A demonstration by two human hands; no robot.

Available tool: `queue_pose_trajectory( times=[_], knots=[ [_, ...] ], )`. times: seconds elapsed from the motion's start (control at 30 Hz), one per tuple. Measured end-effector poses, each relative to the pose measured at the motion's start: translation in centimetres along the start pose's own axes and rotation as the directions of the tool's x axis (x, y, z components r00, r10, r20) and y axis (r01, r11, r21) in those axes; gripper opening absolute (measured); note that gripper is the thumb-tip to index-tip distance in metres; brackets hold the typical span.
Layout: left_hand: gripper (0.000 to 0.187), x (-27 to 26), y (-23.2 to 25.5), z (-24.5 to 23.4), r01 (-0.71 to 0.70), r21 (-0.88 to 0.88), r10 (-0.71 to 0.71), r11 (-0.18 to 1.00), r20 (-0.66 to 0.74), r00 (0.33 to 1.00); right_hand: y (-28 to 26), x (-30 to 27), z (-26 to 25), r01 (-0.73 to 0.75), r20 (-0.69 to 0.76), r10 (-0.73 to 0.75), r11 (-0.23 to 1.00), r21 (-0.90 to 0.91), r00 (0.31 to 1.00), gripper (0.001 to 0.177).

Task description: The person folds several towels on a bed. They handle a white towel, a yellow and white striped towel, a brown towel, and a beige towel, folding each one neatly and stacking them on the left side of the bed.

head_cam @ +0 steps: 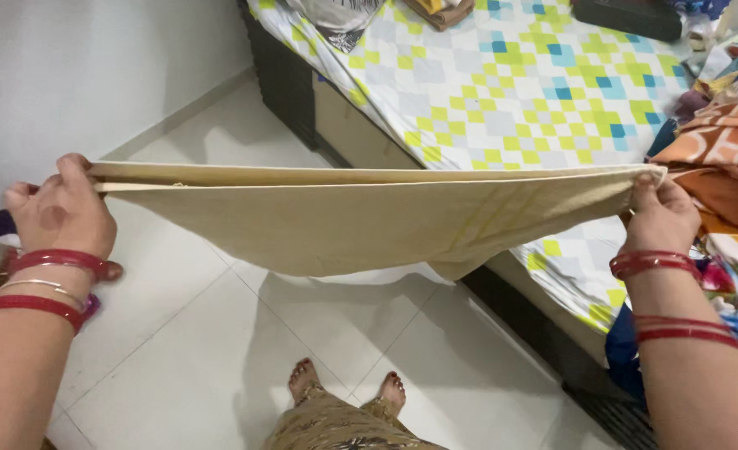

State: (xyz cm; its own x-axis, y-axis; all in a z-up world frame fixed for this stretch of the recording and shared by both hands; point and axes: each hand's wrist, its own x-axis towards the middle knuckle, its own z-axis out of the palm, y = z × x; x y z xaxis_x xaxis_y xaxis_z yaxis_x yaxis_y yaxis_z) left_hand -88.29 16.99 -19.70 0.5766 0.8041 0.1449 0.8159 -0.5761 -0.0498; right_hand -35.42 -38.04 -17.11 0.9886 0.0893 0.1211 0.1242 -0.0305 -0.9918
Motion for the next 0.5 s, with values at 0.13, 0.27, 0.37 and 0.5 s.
queue_pose_trajectory(
  times=[0.13,0.27,0.37,0.5],
  knots=[
    [0.035,0.8,2.8,-3.5,0.017,0.209,-0.062,0.978,0.213,0.975,3.2,0.5,-1.5,0.028,0.03,-0.019,0.936,-0.351,0.999,0.013],
    [0.036,2.7,4.1,-6.3,0.02,0.258,-0.04,0.966,0.073,0.997,3.4,2.0,-3.3,0.141,0.008,-0.142,0.976,-0.169,0.99,0.015],
    [0.036,3.5,3.4,-7.3,0.019,0.113,-0.001,0.993,-0.161,0.987,1.2,3.7,-3.8,0.238,-0.004,-0.238,0.97,-0.059,0.971,0.017],
    [0.036,5.5,3.7,-8.4,-0.028,0.026,0.034,0.999,-0.247,0.969,-0.6,4.3,-3.9,0.242,-0.03,-0.248,0.961,-0.133,0.968,0.018]
  ],
)
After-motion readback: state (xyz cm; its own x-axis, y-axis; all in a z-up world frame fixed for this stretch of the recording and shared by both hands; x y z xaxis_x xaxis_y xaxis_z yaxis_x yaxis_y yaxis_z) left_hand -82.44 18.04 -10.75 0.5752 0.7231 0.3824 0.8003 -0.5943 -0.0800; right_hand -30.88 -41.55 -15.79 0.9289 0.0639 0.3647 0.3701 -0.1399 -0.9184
